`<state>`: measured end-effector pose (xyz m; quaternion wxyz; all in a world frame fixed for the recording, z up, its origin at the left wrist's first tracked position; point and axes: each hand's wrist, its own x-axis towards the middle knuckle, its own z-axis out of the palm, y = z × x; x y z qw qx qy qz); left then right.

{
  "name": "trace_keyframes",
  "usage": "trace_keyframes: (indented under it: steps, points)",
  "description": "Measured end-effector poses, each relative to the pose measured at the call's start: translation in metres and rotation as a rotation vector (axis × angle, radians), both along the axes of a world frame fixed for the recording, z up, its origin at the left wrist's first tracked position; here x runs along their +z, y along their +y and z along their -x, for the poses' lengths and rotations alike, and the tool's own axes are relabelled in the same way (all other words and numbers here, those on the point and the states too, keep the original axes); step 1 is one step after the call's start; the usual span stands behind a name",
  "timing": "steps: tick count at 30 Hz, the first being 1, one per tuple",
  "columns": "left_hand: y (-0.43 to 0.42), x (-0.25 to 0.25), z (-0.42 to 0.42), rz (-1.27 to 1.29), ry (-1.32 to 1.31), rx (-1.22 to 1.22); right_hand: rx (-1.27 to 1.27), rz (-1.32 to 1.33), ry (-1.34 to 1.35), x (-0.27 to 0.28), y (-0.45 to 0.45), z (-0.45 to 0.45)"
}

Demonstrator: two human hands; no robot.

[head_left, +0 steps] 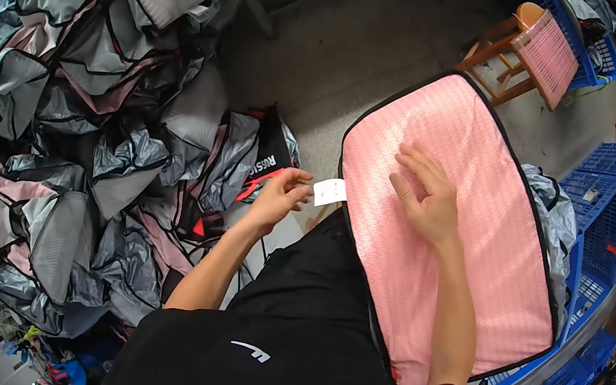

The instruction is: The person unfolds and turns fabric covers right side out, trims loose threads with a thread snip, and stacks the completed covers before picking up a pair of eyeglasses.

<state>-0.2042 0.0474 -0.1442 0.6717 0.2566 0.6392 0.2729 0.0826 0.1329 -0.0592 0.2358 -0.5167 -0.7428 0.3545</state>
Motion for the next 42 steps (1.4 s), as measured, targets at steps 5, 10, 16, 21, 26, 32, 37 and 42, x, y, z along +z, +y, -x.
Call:
trace_keyframes:
  steps: [5,10,16,21,26,32,37,42]
  points:
    - [0.004,-0.005,-0.029,-0.128,-0.829,0.259,0.158,-0.082,0.125,0.012,-0.017,0.04]
    - [0.021,-0.004,-0.062,-0.178,-0.762,0.256,0.247,-0.144,-0.121,0.038,-0.021,0.048]
    - [0.014,0.003,-0.079,-0.267,-0.74,0.234,0.225,-0.064,-0.073,0.042,0.0,0.025]
    - [0.018,0.019,-0.085,-0.297,-0.767,0.298,0.127,0.126,0.084,0.047,0.003,0.023]
    - [0.02,0.01,-0.084,-0.294,-0.743,0.25,0.06,0.008,0.085,0.031,-0.001,0.028]
    - [0.021,0.0,-0.078,-0.246,-0.703,0.216,0.09,-0.165,0.03,0.021,0.0,0.032]
    - [0.02,0.011,-0.08,-0.256,-0.619,0.226,-0.282,0.394,0.291,0.032,0.0,0.035]
    - [0.017,0.003,-0.08,-0.263,-0.652,0.24,-0.522,0.302,0.403,0.033,0.007,0.009]
